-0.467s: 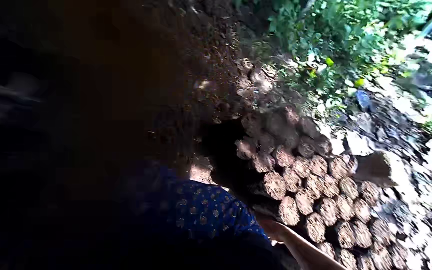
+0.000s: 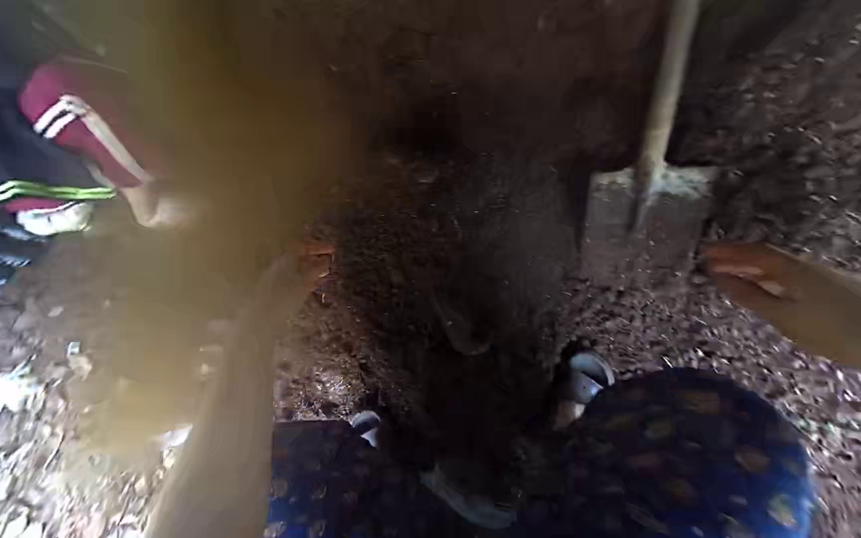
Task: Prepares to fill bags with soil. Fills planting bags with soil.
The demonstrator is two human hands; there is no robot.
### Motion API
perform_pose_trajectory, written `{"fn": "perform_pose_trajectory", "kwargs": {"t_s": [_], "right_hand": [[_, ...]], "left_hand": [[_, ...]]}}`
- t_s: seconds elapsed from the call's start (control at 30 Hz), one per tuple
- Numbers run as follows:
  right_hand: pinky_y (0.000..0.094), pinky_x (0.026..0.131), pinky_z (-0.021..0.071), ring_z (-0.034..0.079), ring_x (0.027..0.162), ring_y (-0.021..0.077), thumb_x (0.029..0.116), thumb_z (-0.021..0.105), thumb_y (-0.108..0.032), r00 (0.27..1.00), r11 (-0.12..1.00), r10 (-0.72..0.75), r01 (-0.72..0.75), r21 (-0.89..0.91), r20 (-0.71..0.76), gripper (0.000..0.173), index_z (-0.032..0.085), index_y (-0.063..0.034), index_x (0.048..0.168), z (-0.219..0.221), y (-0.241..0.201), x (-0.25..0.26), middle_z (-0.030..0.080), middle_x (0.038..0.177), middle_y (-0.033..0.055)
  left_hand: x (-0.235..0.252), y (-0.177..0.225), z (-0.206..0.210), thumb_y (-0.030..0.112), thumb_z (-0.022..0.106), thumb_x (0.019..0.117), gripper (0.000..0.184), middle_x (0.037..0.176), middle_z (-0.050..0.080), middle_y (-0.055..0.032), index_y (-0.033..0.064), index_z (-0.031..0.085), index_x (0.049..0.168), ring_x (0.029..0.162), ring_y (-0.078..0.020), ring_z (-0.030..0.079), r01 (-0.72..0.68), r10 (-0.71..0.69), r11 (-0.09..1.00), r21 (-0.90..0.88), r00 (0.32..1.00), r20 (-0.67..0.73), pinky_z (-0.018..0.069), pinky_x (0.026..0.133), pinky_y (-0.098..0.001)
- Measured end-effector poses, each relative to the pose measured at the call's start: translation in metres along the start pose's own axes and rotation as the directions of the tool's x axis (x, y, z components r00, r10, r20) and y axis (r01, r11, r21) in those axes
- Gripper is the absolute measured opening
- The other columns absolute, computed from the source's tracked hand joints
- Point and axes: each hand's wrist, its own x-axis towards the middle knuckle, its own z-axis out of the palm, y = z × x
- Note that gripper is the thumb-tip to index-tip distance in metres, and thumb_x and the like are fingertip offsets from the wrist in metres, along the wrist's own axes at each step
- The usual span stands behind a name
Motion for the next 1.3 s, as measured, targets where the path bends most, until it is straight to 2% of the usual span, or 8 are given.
{"fn": "perform_pose_trajectory", "kwargs": {"t_s": [0.13, 0.3, 0.47, 0.63, 0.77, 0.93, 1.1, 1.3], "right_hand": [[0.0632, 0.099, 0.0498, 0.064, 0.119, 0.0390, 0.1095, 0.049, -0.030, 0.962, 0.978, -0.188, 0.166, 0.123, 0.199, 0.043, 0.049, -0.0149, 0.150, 0.053, -0.103, 0.115, 0.061, 0.139, 0.0193], [0.0692, 0.098, 0.0460, 0.058, 0.121, 0.0515, 0.1102, 0.045, -0.039, 0.840, 0.985, 0.172, -0.151, -0.082, 0.514, 0.052, 0.047, -0.0038, 0.149, 0.198, -0.130, 0.163, 0.055, 0.139, 0.0324], [0.0524, 0.101, 0.0529, 0.057, 0.130, 0.0397, 0.1098, 0.031, -0.054, 0.629, 0.668, 0.486, -0.715, 0.206, 0.607, 0.070, 0.027, -0.0038, 0.158, 0.294, -0.140, 0.085, 0.043, 0.154, 0.0276], [0.0486, 0.104, 0.0481, 0.048, 0.135, 0.0248, 0.1110, 0.018, -0.049, 0.732, 0.357, 0.405, -0.678, 0.642, 0.548, 0.055, 0.026, -0.0187, 0.157, 0.343, -0.139, 0.059, 0.040, 0.155, 0.0104], [0.0544, 0.112, 0.0402, 0.037, 0.147, 0.0275, 0.1115, 0.015, -0.048, 0.787, 0.351, 0.396, -0.606, 0.713, 0.474, 0.058, 0.016, -0.0202, 0.162, 0.343, -0.145, 0.059, 0.027, 0.166, 0.0103], [0.0483, 0.102, 0.0508, 0.051, 0.133, 0.0222, 0.1113, 0.029, -0.038, 0.881, 0.375, 0.363, -0.436, 0.818, 0.303, 0.050, 0.030, -0.0138, 0.155, 0.319, -0.144, 0.063, 0.044, 0.152, 0.0103], [0.0423, 0.091, 0.0568, 0.062, 0.116, 0.0171, 0.1089, 0.030, -0.048, 0.870, 0.232, 0.395, -0.405, 0.885, 0.294, 0.049, 0.040, -0.0182, 0.147, 0.301, -0.142, 0.071, 0.057, 0.135, 0.0045], [0.0494, 0.100, 0.0536, 0.057, 0.129, 0.0271, 0.1098, 0.033, -0.048, 0.940, 0.156, 0.265, -0.260, 0.953, 0.213, 0.057, 0.035, -0.0133, 0.155, 0.302, -0.157, 0.054, 0.051, 0.148, 0.0130]], "left_hand": [[-0.034, -0.050, -0.034, 0.028, 0.055, 0.1077, 0.038, 0.139, 0.061, -0.0138, 0.0100, 0.056, 0.141, 0.124, -0.0261, 0.063, -0.069, 0.079, 0.984, 0.163, 0.996, -0.052, 0.0505, 0.105, -0.0510], [-0.103, -0.177, -0.063, 0.027, 0.052, 0.1085, 0.039, 0.137, 0.063, -0.0175, 0.0044, 0.055, 0.141, 0.125, -0.0286, 0.062, 0.187, -0.175, 0.982, 0.018, 0.947, -0.269, 0.0487, 0.107, -0.0511], [-0.174, -0.338, -0.014, 0.023, 0.051, 0.1084, 0.039, 0.133, 0.063, -0.0225, -0.0004, 0.056, 0.140, 0.119, -0.0327, 0.064, 0.486, -0.608, 0.780, -0.395, 0.737, -0.294, 0.0501, 0.104, -0.0506], [-0.192, -0.426, 0.065, 0.023, 0.057, 0.1050, 0.041, 0.135, 0.062, -0.0244, 0.0002, 0.057, 0.139, 0.126, -0.0372, 0.061, 0.654, -0.846, 0.518, -0.551, 0.487, -0.217, 0.0475, 0.107, -0.0552], [-0.169, -0.449, 0.101, 0.032, 0.084, 0.0817, 0.090, 0.165, 0.029, -0.0200, 0.0199, 0.039, 0.159, 0.149, -0.0439, 0.033, 0.785, -0.779, 0.613, -0.086, 0.583, -0.231, 0.0362, 0.113, -0.0634], [-0.171, -0.447, 0.084, 0.024, 0.050, 0.1064, 0.036, 0.148, 0.057, -0.0120, 0.0131, 0.062, 0.138, 0.143, -0.0340, 0.046, 0.773, -0.732, 0.632, 0.053, 0.618, -0.287, 0.0357, 0.115, -0.0581], [-0.184, -0.447, 0.062, 0.026, 0.042, 0.1089, 0.043, 0.143, 0.059, -0.0185, 0.0029, 0.055, 0.142, 0.138, -0.0337, 0.052, 0.821, -0.773, 0.568, -0.059, 0.507, -0.381, 0.0392, 0.115, -0.0532], [-0.157, -0.445, 0.086, 0.022, 0.060, 0.1009, 0.075, 0.165, 0.035, -0.0157, 0.0095, 0.023, 0.164, 0.153, -0.0336, 0.032, 0.755, -0.726, 0.656, 0.023, 0.638, -0.256, 0.0310, 0.120, -0.0582]]}}
